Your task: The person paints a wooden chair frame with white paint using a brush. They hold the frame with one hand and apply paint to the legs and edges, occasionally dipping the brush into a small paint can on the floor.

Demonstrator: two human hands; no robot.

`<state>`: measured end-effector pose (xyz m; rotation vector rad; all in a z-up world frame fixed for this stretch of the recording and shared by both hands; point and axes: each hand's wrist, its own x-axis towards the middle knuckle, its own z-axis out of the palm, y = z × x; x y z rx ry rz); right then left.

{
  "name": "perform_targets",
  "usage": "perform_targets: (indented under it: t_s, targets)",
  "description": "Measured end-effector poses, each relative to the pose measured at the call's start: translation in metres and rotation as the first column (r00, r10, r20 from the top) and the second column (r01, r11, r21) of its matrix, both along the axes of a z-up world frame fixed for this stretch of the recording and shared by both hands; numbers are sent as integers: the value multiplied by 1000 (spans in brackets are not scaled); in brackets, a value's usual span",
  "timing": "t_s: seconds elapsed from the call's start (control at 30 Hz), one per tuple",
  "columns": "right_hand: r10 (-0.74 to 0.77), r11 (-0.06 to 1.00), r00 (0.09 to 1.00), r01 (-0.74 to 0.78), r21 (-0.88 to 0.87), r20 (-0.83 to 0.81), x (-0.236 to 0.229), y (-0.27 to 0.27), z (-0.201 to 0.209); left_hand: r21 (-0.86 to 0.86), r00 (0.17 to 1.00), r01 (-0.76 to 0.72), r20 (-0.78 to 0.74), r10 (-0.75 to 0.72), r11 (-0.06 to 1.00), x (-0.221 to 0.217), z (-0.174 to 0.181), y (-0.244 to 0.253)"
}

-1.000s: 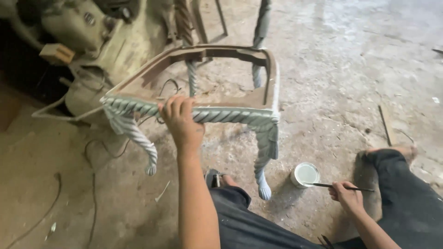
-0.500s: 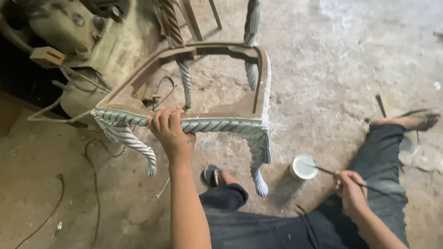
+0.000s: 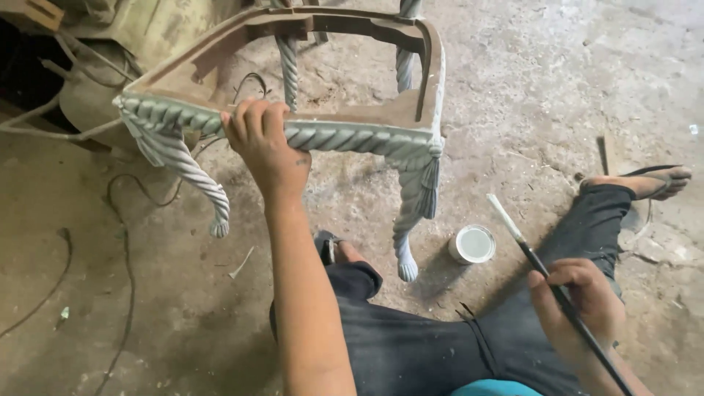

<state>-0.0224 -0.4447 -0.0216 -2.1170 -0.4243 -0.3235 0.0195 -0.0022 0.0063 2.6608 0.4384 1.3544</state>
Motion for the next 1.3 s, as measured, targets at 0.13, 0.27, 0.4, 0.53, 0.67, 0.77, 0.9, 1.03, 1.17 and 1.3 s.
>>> perform_targets:
  t_s: [0.13, 0.27, 0.4, 0.53, 0.67, 0.77, 0.9, 1.03, 1.17, 1.3]
  targets:
    - [49, 972, 993, -22, -234, 110, -9, 17, 22, 2, 1000, 2, 29, -3, 1000, 6, 1, 1]
    - [329, 924, 888, -232, -305, 321, 2, 54, 56, -15, 1000, -3, 29, 4, 1000, 8, -1, 2]
    - [470, 875, 750, -324, -361, 466, 20, 74, 64, -11, 1000, -13, 9, 13, 1000, 8, -3, 4]
    - [488, 869, 700, -333, -366, 521, 28, 87, 68, -25, 998, 21, 58, -20, 999, 6, -1, 3]
    - [477, 873, 687, -299, -385, 549, 32, 92, 66, -52, 998, 41, 44, -39, 998, 6, -3, 5]
    - [509, 858, 642, -330, -393, 573, 38, 83, 37, -62, 999, 36, 39, -34, 997, 8, -4, 5]
    - [504, 854, 724, -338, -394, 472, 18, 86, 45, -74, 998, 48, 52, -44, 996, 9, -4, 4]
    - [498, 866, 679, -362, -344, 539, 41, 76, 35, -59, 996, 57, 72, -53, 997, 7, -1, 2]
    - [453, 888, 696, -295, -353, 557, 46, 90, 69, -48, 997, 45, 57, -42, 998, 5, 2, 2]
    - [489, 871, 651, -340, -353, 580, 48, 92, 62, -31, 997, 37, 67, -35, 999, 7, 1, 3]
